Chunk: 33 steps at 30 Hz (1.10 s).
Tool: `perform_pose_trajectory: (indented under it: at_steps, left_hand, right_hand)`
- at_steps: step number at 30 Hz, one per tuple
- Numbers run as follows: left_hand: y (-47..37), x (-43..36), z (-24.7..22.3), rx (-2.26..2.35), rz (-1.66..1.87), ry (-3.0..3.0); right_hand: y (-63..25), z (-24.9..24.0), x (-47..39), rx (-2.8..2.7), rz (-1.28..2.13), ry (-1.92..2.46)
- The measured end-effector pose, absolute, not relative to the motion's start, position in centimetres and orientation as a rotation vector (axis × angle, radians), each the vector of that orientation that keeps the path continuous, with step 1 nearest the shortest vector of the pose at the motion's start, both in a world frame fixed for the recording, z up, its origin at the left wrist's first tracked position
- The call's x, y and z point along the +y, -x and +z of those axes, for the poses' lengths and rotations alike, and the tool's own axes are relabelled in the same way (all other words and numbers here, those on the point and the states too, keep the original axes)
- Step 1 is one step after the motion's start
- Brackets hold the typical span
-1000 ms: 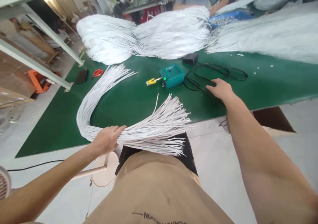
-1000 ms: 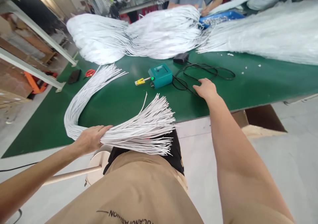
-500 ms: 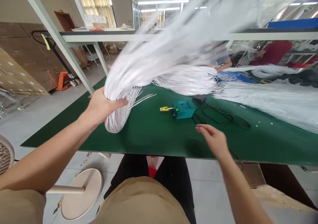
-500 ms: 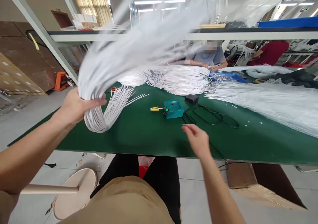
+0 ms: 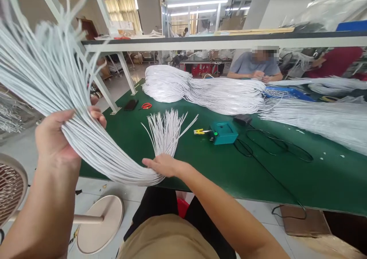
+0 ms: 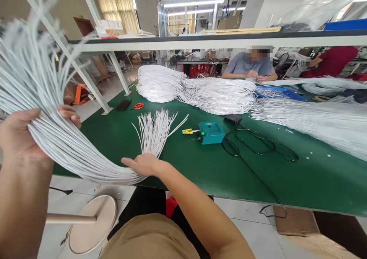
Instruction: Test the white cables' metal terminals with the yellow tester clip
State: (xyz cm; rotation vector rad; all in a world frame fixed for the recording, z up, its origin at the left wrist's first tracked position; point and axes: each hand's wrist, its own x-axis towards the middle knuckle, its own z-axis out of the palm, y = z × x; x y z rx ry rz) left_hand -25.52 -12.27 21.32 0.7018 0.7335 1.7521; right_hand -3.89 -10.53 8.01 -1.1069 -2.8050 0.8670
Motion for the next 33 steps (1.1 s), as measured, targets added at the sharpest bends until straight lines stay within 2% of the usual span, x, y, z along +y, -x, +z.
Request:
perform_pose_trajectory:
  at_steps: [2,4,8,11,18,22,28,33]
  left_hand:
    - [27.8,-9.9,19.7,0.669,1.683,-0.733]
    - [29.6,-7.7,17.7,0.645,1.631,-0.651]
    - [30.8,-4.5,14.7,0.502,1.376,-0.393]
    - [30.1,-2.7,14.8,0.481,1.297,-0.326]
    - [27.7,4.6,18.0,0.526,1.084,-0.582]
    - [28.2,9.3,15.3,0.849,0.868,-0.874]
    - [33.1,12.8,7.9,1.76,0.299,-1.4]
    - [35.0,12.7,5.3,1.822,0.096,-1.697]
  right_hand:
    - [4.6,7.7,-12.1,-2.997,0.501,1.011]
    - [5.3,7.7,-13.8,-3.027,0.366,0.964]
    - [5.8,7.3,-15.8,-2.857,0.539,0.911]
    - [4.9,5.5,-15.4,-2.642,0.743,0.982]
    - [4.5,2.2,-12.3,-2.63,0.55,0.981]
    - [6.2,2.4,-11.1,-2.726,0.461,1.039]
    - [7.1,2.8,-10.3,-2.763,0.285,0.915]
    - [5.9,3.0,-10.2,-2.74,0.203,0.884]
